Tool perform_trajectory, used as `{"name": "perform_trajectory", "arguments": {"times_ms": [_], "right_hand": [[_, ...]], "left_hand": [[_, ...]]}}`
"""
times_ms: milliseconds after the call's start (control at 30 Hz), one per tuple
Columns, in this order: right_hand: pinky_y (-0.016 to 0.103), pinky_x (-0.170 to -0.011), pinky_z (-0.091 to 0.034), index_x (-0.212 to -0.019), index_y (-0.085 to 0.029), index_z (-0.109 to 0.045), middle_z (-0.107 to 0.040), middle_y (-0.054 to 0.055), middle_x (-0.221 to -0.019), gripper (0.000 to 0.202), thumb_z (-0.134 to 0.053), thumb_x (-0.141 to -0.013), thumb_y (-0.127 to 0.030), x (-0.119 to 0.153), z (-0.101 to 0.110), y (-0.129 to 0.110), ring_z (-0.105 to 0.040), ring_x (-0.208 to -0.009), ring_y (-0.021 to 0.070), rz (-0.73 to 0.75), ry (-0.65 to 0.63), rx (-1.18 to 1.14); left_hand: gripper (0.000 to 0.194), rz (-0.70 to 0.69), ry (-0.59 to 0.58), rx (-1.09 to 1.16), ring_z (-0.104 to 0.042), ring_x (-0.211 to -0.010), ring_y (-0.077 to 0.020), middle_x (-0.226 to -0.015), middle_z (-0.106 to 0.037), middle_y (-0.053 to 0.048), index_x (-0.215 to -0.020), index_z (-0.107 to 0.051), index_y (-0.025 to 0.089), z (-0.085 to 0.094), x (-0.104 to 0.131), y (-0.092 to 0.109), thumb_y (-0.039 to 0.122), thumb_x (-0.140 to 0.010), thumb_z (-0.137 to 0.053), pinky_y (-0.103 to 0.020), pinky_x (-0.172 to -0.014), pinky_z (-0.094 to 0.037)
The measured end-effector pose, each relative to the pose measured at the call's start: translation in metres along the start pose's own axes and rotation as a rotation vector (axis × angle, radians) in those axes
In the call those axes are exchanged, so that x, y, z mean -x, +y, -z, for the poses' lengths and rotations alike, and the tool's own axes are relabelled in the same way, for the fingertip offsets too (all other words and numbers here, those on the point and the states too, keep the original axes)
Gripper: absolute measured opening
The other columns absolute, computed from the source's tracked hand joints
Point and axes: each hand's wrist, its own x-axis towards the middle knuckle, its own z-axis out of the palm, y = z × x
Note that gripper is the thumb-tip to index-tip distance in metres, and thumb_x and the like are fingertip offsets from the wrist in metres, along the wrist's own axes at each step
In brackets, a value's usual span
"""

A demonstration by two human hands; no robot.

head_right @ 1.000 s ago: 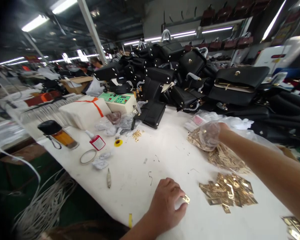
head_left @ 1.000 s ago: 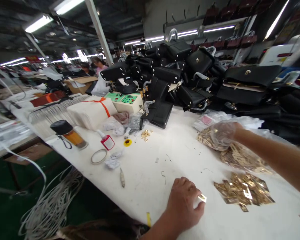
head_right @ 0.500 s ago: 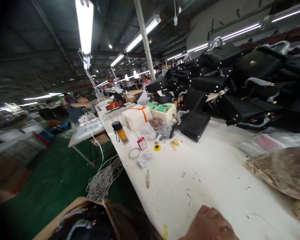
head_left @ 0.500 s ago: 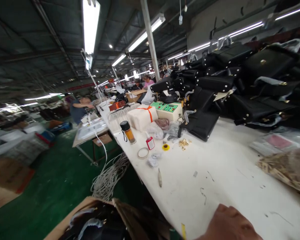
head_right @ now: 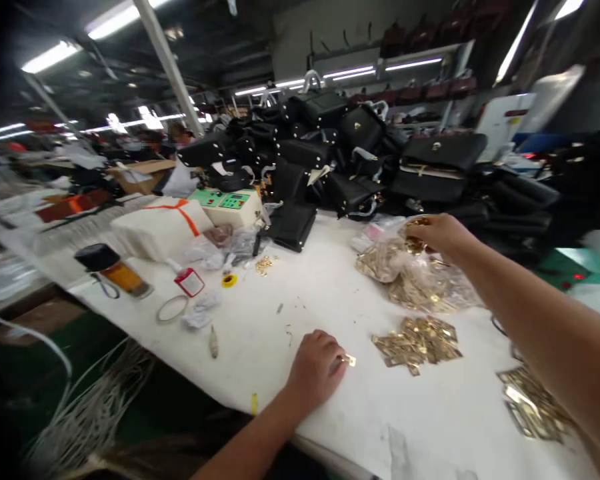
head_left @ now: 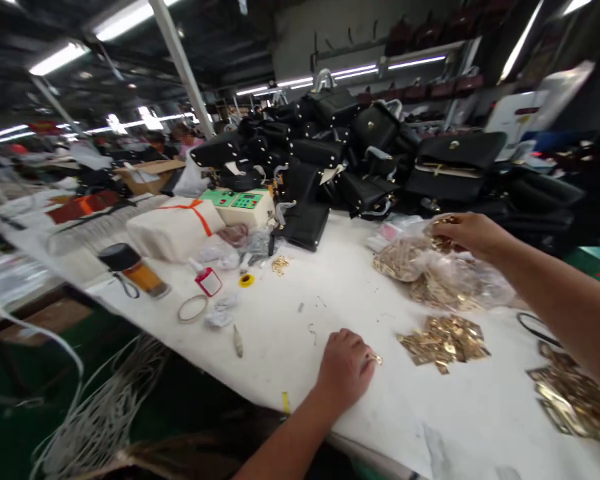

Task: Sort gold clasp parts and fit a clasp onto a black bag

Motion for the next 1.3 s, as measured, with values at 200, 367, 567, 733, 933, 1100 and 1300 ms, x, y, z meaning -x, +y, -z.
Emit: {"name": "perform_trajectory", "arguments": {"times_ms": [200, 367, 567, 733, 933, 1100, 1300], "right_hand": [[0.021, -0.04, -0.031, -0.103, -0.011, -0.069, -0.063, 0.005, -0.074, 0.042, -0.08, -0.069, -0.033, 0.088, -0.02, 0.007, -0.05, -0.051, 0.0106, -0.079, -0.214, -0.222], [0.019, -0.041, -0.037, -0.098, -0.01, -0.072, -0.07, 0.01, -0.083, 0.035, -0.074, -0.072, -0.032, 0.168, -0.097, 0.038, -0.057, -0.056, 0.0124, -0.08, -0.493, -0.248], [0.026, -0.058, -0.05, -0.11, -0.016, -0.071, -0.072, 0.005, -0.088, 0.032, -0.069, -0.08, -0.028, 0.2, -0.153, 0.055, -0.064, -0.065, 0.0157, 0.006, -0.426, 0.025], [0.034, -0.1, -0.049, -0.142, -0.019, -0.06, -0.068, 0.005, -0.124, 0.064, -0.074, -0.081, -0.032, 0.205, -0.155, 0.054, -0.065, -0.107, 0.0223, 0.213, -0.46, 0.198], [0.03, -0.078, -0.057, -0.152, -0.019, -0.048, -0.062, 0.008, -0.133, 0.072, -0.07, -0.083, -0.025, 0.201, -0.137, 0.057, -0.068, -0.086, 0.0172, 0.178, -0.617, 0.084], [0.031, -0.075, -0.062, -0.147, -0.015, -0.052, -0.057, 0.01, -0.141, 0.06, -0.062, -0.089, -0.025, 0.201, -0.121, 0.066, -0.069, -0.096, 0.0207, 0.044, -0.697, -0.177], [0.031, -0.074, -0.065, -0.149, -0.02, -0.051, -0.053, 0.006, -0.146, 0.057, -0.057, -0.094, -0.028, 0.2, -0.114, 0.085, -0.068, -0.104, 0.0227, 0.054, -0.642, -0.125]], "left_hand": [[0.007, 0.002, 0.036, -0.1, -0.053, -0.099, -0.0226, -0.093, -0.063, -0.003, -0.087, -0.065, 0.02, 0.002, 0.0, 0.006, 0.025, -0.087, -0.069, -0.042, -0.086, -0.039], [0.011, 0.086, 0.039, -0.168, -0.053, -0.1, -0.0244, -0.094, -0.065, -0.003, -0.086, -0.065, 0.021, 0.012, 0.003, 0.011, 0.03, -0.091, -0.066, -0.045, -0.087, -0.037], [0.014, 0.225, 0.061, -0.283, -0.052, -0.102, -0.028, -0.097, -0.066, -0.005, -0.089, -0.066, 0.021, 0.027, 0.01, 0.0, 0.034, -0.093, -0.062, -0.047, -0.087, -0.038], [0.029, 0.146, 0.142, -0.154, -0.053, -0.116, -0.024, -0.126, -0.064, -0.007, -0.124, -0.06, 0.016, 0.027, 0.014, -0.011, 0.02, -0.098, -0.048, -0.043, -0.1, -0.041], [0.042, 0.0, 0.078, -0.048, -0.048, -0.128, -0.0212, -0.139, -0.059, -0.007, -0.139, -0.052, 0.014, 0.023, 0.012, -0.011, 0.026, -0.099, -0.05, -0.039, -0.114, -0.038], [0.037, -0.008, -0.011, -0.067, -0.051, -0.123, -0.0206, -0.132, -0.064, -0.002, -0.131, -0.059, 0.02, 0.025, 0.011, -0.008, 0.028, -0.096, -0.055, -0.039, -0.107, -0.041], [0.039, 0.001, -0.029, -0.098, -0.052, -0.121, -0.0217, -0.13, -0.065, -0.002, -0.132, -0.06, 0.023, 0.024, 0.011, -0.005, 0.033, -0.094, -0.06, -0.041, -0.104, -0.04]]}}
